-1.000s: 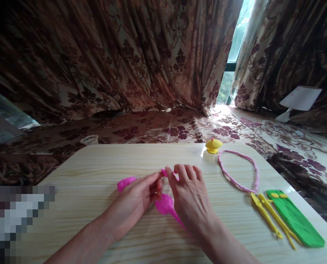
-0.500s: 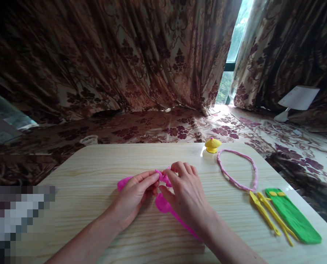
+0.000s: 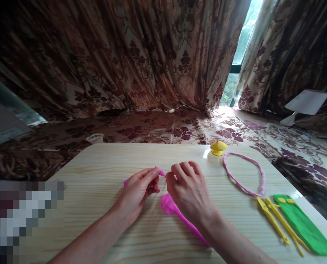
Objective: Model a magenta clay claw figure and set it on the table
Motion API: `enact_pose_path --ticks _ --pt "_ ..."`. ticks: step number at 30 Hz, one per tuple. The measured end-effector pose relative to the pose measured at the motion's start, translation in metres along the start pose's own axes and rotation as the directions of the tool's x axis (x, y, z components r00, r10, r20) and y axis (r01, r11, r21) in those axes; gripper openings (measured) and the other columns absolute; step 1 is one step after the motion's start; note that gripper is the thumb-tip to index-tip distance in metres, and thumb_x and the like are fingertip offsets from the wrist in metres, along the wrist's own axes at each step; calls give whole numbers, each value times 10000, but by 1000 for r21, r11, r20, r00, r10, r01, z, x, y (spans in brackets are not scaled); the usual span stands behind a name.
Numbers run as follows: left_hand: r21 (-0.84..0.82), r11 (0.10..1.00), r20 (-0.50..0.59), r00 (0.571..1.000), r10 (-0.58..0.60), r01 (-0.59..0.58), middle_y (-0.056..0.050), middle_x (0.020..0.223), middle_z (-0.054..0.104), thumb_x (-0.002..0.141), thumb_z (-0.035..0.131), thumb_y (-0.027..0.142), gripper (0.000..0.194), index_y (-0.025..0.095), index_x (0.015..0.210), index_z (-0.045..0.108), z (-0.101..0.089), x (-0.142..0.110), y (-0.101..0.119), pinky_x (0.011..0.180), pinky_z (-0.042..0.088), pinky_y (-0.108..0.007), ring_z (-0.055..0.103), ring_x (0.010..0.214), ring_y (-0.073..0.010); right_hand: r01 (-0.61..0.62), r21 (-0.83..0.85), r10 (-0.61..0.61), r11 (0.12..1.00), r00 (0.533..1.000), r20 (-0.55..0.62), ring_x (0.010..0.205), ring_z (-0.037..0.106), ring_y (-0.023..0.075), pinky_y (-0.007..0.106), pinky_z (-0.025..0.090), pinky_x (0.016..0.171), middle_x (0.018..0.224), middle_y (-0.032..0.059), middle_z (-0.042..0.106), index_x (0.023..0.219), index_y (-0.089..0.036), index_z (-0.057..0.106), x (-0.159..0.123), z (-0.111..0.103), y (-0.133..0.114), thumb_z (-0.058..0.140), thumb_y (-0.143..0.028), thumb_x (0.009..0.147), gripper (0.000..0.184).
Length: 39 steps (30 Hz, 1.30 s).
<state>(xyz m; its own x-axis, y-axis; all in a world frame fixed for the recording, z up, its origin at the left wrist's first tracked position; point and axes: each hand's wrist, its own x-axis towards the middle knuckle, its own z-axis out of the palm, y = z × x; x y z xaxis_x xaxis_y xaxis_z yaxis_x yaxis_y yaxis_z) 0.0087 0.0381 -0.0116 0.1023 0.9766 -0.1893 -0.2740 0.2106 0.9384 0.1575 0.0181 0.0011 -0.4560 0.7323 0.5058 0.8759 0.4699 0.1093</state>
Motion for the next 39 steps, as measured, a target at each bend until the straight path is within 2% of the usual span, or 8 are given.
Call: enact_pose_path --ticks 8,13,15,20,24,30,34,39 --pt "-126 992 -61 998 25 -32 -27 844 618 704 653 356 225 146 784 652 -6 3 10 627 439 -227 550 699 -106 -65 -37 62 997 996 -70 832 481 200 363 326 778 900 58 618 984 -192 624 -2 3 32 466 -220 896 183" --pt "-129 991 81 997 -17 27 -34 820 618 744 625 340 244 154 901 649 -1 -2 3 677 446 -251 554 718 -121 -127 346 101 929 991 93 889 526 212 369 374 800 937 63 629 981 -205 646 -15 7 40 531 -232 860 169" --pt "-106 993 102 993 -50 61 -33 805 611 750 620 338 245 159 915 646 1 -5 1 678 444 -254 549 724 -126 -261 594 232 761 964 127 986 528 219 368 393 847 1065 70 609 1070 -220 615 -19 -1 38 552 -270 849 236" --pt "-34 997 210 976 -59 67 -43 820 595 769 608 302 177 145 838 653 8 -13 2 729 435 -262 524 794 -138 -452 891 433 50 814 388 976 555 201 342 424 872 981 49 636 1000 -203 624 -19 -14 31 513 -372 869 241" --pt "-38 995 263 962 -78 92 -55 858 602 786 599 295 194 145 890 664 11 -18 2 780 429 -288 524 811 -143 -415 902 381 -119 820 428 912 549 185 362 408 896 911 37 619 901 -179 627 -21 -8 26 449 -379 902 267" --pt "-88 990 271 959 -83 110 -59 854 613 783 611 269 181 132 885 671 14 -19 1 790 435 -298 530 807 -143 -440 898 378 -27 827 416 963 551 183 330 413 903 967 30 618 967 -205 602 -22 -8 22 472 -380 891 231" --pt "-106 984 273 956 -111 145 -59 879 636 765 636 242 173 136 896 677 20 -24 0 796 438 -282 545 818 -137 -385 887 442 253 862 248 1087 502 176 286 411 925 1120 44 561 1068 -226 592 -19 -10 14 462 -339 900 241" --pt "-187 963 264 954 -140 193 -60 903 660 772 630 214 207 146 963 675 23 -25 1 808 449 -262 564 855 -133 -233 747 308 622 950 39 1246 360 196 349 342 1025 1332 78 396 1238 -206 501 -25 -9 5 392 -238 919 339"
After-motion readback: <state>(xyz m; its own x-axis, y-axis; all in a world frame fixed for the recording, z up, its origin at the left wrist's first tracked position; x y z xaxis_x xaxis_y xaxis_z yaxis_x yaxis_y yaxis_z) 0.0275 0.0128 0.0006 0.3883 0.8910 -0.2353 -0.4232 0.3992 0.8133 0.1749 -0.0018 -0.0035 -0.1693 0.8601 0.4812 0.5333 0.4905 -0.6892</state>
